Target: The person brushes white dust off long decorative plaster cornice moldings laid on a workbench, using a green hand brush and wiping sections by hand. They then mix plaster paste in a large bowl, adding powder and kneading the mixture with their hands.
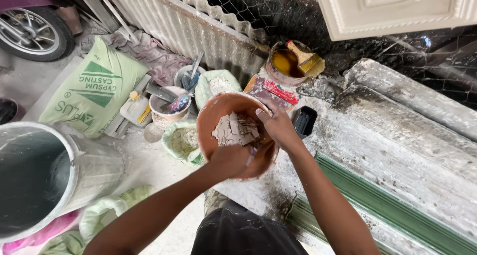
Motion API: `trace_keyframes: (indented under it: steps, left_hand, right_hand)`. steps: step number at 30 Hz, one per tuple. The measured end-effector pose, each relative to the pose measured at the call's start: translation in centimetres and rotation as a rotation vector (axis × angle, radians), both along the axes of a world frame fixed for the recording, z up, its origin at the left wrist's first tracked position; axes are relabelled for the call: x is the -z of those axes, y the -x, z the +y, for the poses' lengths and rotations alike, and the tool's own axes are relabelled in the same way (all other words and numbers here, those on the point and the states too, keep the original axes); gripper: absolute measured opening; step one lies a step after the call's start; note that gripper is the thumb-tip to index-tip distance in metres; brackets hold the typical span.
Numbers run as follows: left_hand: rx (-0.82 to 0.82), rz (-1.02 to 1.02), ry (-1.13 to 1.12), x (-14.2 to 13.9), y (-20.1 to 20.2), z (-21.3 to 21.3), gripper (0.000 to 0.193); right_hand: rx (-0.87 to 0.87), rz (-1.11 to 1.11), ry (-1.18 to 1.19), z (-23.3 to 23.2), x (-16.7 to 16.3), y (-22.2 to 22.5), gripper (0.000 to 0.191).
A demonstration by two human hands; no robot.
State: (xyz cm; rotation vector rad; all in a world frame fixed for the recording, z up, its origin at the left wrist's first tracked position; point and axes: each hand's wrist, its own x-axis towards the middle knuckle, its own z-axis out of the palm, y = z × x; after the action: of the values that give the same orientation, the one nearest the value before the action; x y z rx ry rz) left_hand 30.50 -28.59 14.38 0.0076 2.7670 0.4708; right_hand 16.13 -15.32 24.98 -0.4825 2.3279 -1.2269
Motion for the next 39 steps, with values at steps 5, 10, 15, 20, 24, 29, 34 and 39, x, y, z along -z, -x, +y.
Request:
trace_keyframes:
  steps: [5,10,15,20,24,29,34,39]
  left_hand:
    - [-0.003,0.068,0.03,-3.7,-0.8,-1.1,0.018]
    - [-0.104,0.09,-0.485,-9.7,-2.3,-4.9,0.031]
    - [-0.618,0.511,-0.648,-6.6,-0.1,-8.3,0.032]
    - [-0.575,0.553,-0.609,6.3,7.0,-2.4,0.027]
    - [-0.291,0.748,-0.855,10.3,8.1,1.8,0.038]
    - [-0.524,0.241,-1.638,11.2,3.5,-0.3,0.048]
    - [-0.984,-0.051,-2.326,13.6,-7.3,-9.0,0.058]
    - [-1.036,0.265,-2.106,14.7,-18.8,-20.0,0.062]
  right_hand:
    - [-0.008,0.025,0.058,1.1,1.9,0.7,0.045]
    - [0.115,-0.32,0.381,5.9,4.0,2.2,0.061]
    - [0.423,-0.469,0.42,12.7,5.7,-1.6,0.079]
    - [0.647,-0.408,0.5,16.6,5.8,-5.5,0.073]
    - [0.761,-0.42,0.412,17.8,3.2,-6.8,0.078]
    - [0.718,-0.494,0.346,14.5,0.6,-8.2,0.076]
    - [0.477,-0.699,0.392,3.9,3.9,-10.2,0.075]
    - [0.421,-0.737,0.318,-8.1,12.6,-15.5,0.071]
